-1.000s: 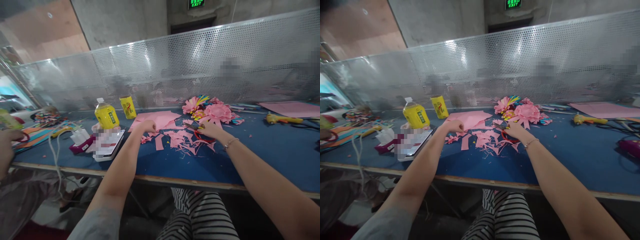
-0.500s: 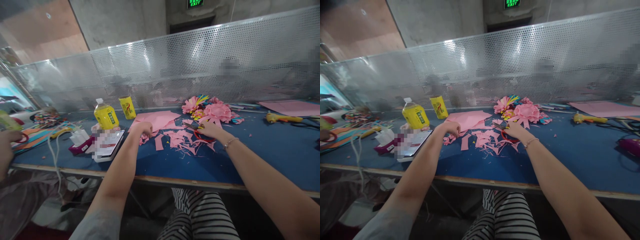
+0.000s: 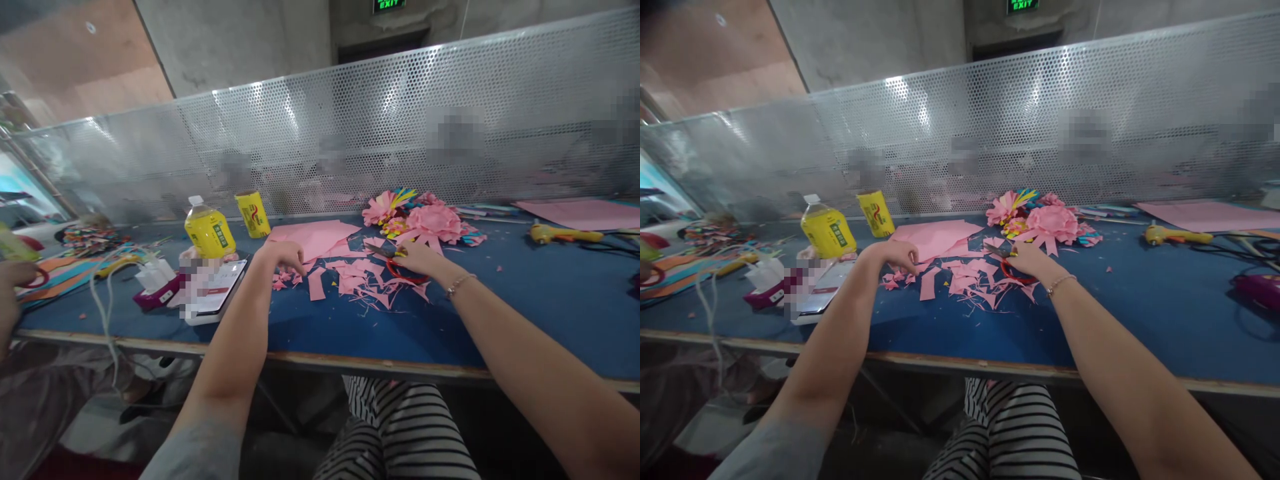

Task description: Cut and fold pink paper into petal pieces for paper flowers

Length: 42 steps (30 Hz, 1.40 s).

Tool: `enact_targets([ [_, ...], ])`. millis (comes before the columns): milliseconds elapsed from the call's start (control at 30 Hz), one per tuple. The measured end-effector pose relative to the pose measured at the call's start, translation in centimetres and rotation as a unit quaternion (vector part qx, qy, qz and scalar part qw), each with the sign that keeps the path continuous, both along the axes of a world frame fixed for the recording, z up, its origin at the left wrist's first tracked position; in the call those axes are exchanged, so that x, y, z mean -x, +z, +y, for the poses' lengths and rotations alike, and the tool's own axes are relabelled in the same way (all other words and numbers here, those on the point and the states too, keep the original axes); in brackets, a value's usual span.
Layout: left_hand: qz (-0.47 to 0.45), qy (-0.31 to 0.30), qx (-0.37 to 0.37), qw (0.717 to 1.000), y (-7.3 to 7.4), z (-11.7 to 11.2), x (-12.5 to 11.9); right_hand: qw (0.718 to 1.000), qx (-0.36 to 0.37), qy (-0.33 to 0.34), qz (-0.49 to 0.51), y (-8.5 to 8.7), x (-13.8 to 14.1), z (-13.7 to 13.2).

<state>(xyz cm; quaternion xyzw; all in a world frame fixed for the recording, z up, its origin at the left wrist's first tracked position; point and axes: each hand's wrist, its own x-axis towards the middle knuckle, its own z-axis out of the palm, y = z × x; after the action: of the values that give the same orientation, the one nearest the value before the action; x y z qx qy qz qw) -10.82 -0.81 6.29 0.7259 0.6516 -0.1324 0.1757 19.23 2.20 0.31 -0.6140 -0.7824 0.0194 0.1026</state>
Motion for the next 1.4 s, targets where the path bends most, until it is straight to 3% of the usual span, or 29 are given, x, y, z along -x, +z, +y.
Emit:
enact_targets([
  [100, 0.052, -0.026, 0.03, 0.998, -0.4, -0.2, -1.1, 1.0, 0.002, 0.003, -0.007, 0.3, 0.2, -0.3],
  [267, 0.125, -0.049, 0.004, 0.991, -1.1, -0.3, -2.5, 1.0, 0.005, -0.001, -0.01, 0.6, 0.4, -0.7],
  [467, 0.032, -0.064, -0.087, 0.994, -1.1, 0.7, -0.8, 1.0, 0.006, 0.002, -0.018, 0.6, 0.4, -0.8],
  [633, -0.001, -0.076, -0.107, 0.991, -1.1, 0.9, -0.3, 1.0, 0.013, -0.007, -0.01, 0.5, 0.4, -0.5],
  [900, 0.036, -0.029, -0.078, 0.996, -0.2, 0.3, -0.1, 1.0, 0.018, -0.005, -0.003, 0.7, 0.5, -0.8],
  [1133, 0.131, 0.068, -0.018, 0.989, 0.5, -0.4, 0.6, 1.0, 0.016, 0.0, -0.009, 0.6, 0.4, -0.7],
  [1400, 0.066, 0.095, 0.03, 0.993, -0.3, -0.3, 0.4, 1.0, 0.005, 0.008, -0.015, 0.5, 0.3, -0.6],
])
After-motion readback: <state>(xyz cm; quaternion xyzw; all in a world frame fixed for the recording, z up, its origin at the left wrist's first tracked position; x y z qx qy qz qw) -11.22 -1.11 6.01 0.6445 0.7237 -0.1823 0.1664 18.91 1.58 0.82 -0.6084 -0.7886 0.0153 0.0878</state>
